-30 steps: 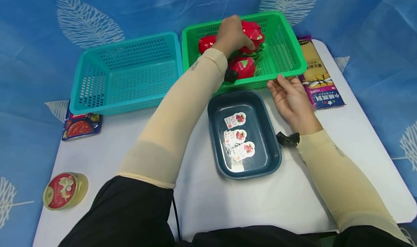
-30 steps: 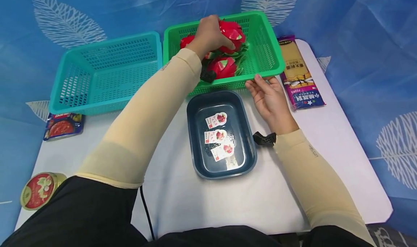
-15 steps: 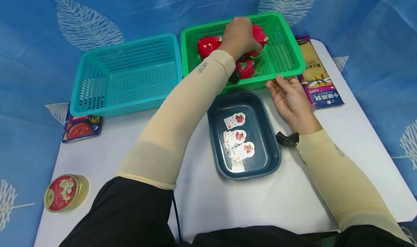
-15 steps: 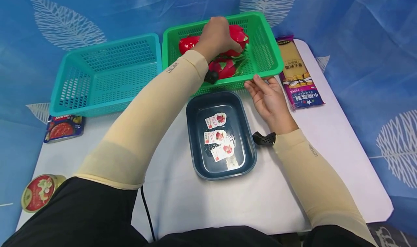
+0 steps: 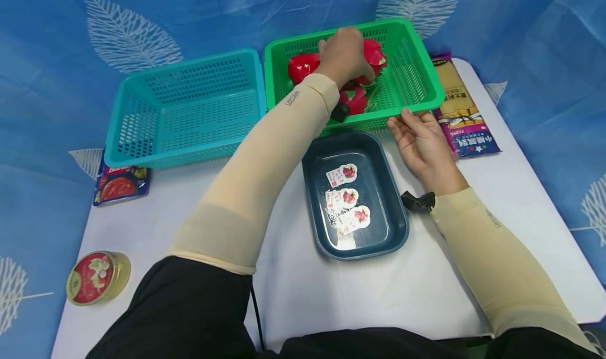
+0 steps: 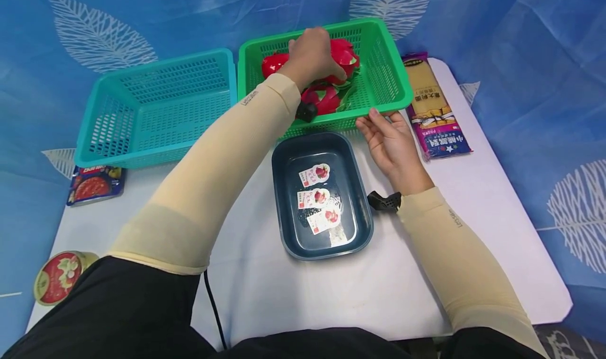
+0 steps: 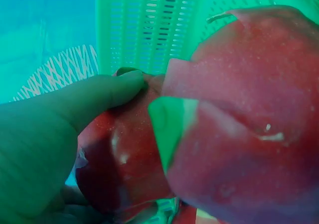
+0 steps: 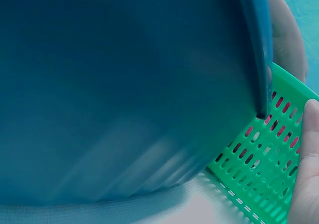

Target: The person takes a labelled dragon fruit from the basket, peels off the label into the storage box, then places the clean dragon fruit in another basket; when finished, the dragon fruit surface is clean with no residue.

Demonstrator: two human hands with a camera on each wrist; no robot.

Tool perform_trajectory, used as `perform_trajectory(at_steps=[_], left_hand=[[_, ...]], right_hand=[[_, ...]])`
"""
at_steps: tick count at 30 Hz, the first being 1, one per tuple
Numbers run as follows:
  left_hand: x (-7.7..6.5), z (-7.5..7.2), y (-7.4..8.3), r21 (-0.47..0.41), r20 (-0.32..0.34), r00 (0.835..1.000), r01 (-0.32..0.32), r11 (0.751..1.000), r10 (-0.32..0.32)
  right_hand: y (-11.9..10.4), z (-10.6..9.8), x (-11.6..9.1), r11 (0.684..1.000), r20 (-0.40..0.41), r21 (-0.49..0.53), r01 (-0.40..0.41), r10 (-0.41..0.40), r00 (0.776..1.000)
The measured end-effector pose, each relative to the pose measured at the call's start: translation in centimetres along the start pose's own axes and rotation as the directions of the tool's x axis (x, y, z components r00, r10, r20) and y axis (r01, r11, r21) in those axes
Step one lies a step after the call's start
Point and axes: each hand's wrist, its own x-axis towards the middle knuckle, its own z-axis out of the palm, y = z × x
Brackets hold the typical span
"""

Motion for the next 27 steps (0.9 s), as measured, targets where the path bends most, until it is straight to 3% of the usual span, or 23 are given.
perform_trajectory(at_steps=[9, 22, 27], left_hand=[[-0.6, -0.1, 0.1, 0.024, 0.063, 0.997, 0.043, 0.999, -0.045], [-0.8, -0.9, -0.7, -0.035, 0.102, 0.994, 0.037, 0.999, -0.033], [-1.0, -1.3, -1.6, -0.097, 0.117, 0.993, 0.034, 0.995, -0.022]], right_hand=[[0.0, -0.2, 0.0, 1.0, 0.002, 0.005, -0.004, 0.004, 1.0], [0.0, -0.3, 0.2, 1.0, 0.017, 0.027, -0.002, 0.001, 1.0], [0.0, -0.4, 0.1, 1.0, 0.011, 0.019, 0.002, -0.002, 1.0]])
